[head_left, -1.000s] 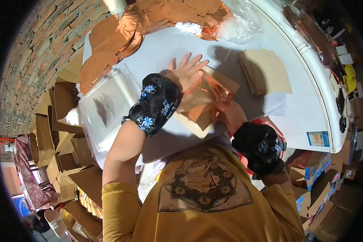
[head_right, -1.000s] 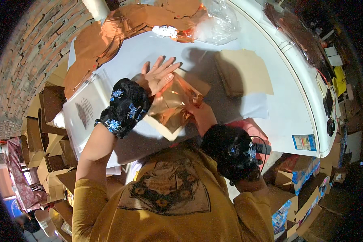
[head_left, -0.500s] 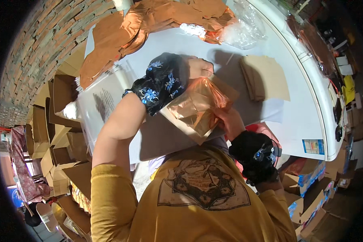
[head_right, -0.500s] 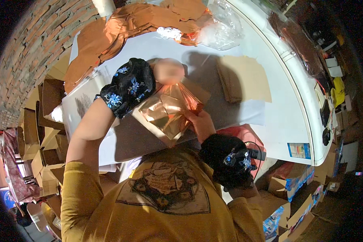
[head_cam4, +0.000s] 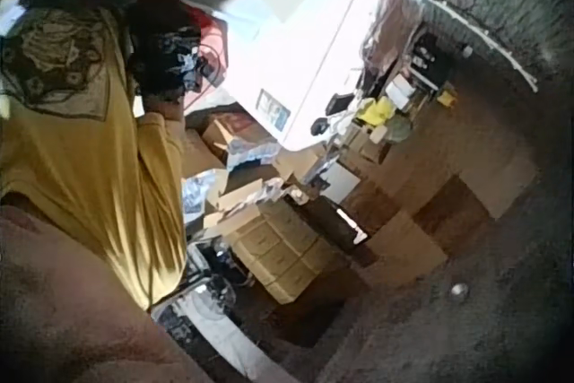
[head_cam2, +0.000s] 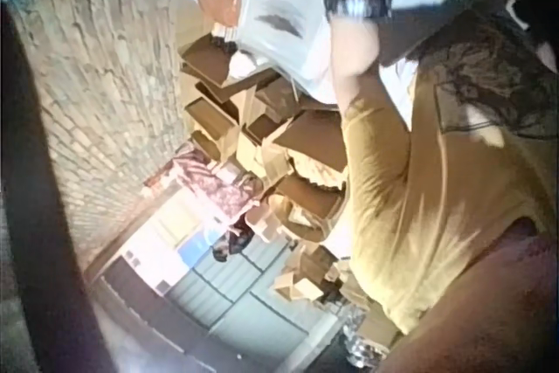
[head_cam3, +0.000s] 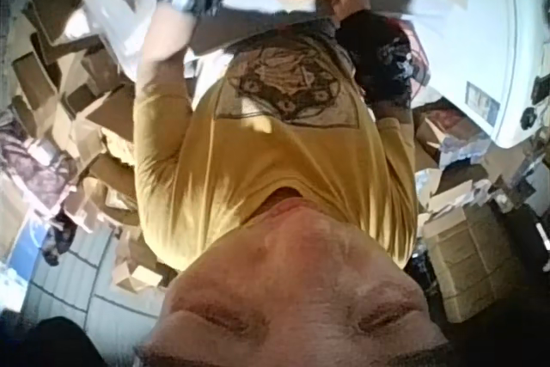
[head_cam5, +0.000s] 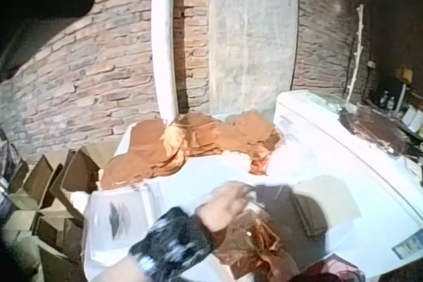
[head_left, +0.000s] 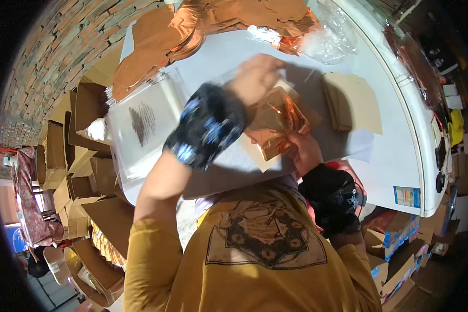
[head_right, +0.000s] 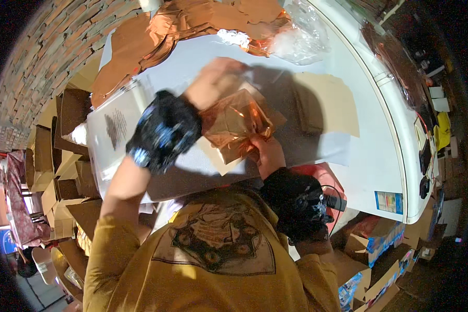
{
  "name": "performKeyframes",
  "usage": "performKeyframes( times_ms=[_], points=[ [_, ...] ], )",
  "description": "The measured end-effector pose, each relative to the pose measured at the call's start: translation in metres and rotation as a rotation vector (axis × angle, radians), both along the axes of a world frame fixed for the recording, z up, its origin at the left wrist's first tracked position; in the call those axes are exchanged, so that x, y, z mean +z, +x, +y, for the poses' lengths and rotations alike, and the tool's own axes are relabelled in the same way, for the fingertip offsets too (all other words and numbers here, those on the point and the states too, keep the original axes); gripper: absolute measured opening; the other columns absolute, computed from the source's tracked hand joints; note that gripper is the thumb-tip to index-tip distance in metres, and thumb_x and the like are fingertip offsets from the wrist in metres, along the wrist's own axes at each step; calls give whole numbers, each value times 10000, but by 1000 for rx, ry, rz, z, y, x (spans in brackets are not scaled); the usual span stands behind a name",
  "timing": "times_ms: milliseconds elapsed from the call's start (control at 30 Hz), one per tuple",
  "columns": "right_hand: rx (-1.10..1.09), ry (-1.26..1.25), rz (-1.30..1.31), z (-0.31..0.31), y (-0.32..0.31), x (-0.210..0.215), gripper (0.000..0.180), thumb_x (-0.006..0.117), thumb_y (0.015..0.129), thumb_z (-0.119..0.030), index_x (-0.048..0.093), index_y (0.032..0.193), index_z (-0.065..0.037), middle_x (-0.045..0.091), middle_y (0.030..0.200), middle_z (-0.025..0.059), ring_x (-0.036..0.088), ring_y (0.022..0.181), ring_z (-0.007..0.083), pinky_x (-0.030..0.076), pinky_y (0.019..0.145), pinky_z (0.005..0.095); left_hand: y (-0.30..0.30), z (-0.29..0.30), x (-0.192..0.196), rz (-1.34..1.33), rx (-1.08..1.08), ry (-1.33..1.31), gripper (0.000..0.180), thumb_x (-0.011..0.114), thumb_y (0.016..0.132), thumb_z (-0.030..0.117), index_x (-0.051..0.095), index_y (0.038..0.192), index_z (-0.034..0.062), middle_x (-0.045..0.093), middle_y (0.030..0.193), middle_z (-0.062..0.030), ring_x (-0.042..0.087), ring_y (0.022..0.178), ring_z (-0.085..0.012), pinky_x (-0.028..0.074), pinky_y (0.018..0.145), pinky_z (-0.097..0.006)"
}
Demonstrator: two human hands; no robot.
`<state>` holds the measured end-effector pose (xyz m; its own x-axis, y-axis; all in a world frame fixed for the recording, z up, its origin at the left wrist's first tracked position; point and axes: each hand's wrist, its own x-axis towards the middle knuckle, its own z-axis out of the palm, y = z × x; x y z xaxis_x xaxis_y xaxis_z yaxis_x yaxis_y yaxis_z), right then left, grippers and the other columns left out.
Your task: The person folds copper foil sheets by hand and places them into clear plastic bags.
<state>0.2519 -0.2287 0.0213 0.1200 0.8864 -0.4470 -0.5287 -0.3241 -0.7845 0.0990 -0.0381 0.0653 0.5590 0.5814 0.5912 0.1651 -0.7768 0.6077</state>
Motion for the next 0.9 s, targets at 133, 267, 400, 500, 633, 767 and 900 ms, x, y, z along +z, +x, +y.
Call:
performKeyframes(
  times_ms=[133, 267, 400, 500, 633, 767, 900],
  points=[
    [-92, -8, 3, 7, 1, 8, 155, 569, 972, -116, 617, 1094, -34, 681, 942, 63, 660, 849, 160, 553, 796, 320, -71, -94, 7, -269, 510, -450, 122, 557, 961, 95, 603, 1026, 2, 609, 1002, -184, 595, 941, -334, 481, 859, -397],
    [-88, 55, 16, 12, -6, 2, 153, 572, 980, -116, 610, 1110, -45, 688, 922, 55, 659, 799, 143, 560, 712, 291, -80, -165, -40, -161, 471, -411, 160, 619, 952, 108, 624, 1099, 43, 598, 1010, -168, 611, 929, -330, 494, 835, -369],
    [-60, -7, 15, 14, -4, -1, 197, 551, 988, -105, 562, 1172, -37, 664, 1069, 59, 672, 895, 154, 571, 743, 307, -66, -172, -31, -109, 564, -457, 222, 659, 942, 104, 619, 1144, 20, 595, 1009, -124, 625, 891, -226, 502, 818, -316],
    [-124, -38, -4, 15, -10, 1, 192, 545, 994, -111, 569, 1175, -50, 669, 1051, 49, 665, 882, 150, 557, 740, 302, -58, -171, -29, -70, 587, -433, 174, 683, 925, 151, 649, 1046, 31, 556, 947, -121, 599, 797, -248, 502, 740, -341],
    [-132, -6, 38, 16, -10, -3, 180, 568, 987, -98, 593, 1165, -80, 678, 1016, 25, 657, 830, 126, 555, 710, 263, -47, -173, -31, -86, 576, -450, 152, 670, 930, 174, 671, 997, 38, 519, 906, -119, 556, 764, -276, 487, 742, -350],
    [-177, -27, 22, 16, -9, -4, 192, 597, 973, -74, 610, 1163, -99, 686, 980, 4, 651, 776, 107, 557, 675, 234, -50, -168, -37, -100, 563, -450, 190, 639, 948, 130, 662, 1117, 46, 545, 927, -114, 556, 782, -248, 482, 750, -339],
    [-151, 3, 23, 16, -9, -6, 194, 605, 969, -74, 610, 1161, -99, 685, 980, 1, 650, 773, 108, 561, 681, 239, -52, -159, -42, -308, 508, -877, 340, 582, 995, 116, 546, 1306, -15, 607, 933, -70, 563, 801, -126, 474, 715, -271]
  ],
)
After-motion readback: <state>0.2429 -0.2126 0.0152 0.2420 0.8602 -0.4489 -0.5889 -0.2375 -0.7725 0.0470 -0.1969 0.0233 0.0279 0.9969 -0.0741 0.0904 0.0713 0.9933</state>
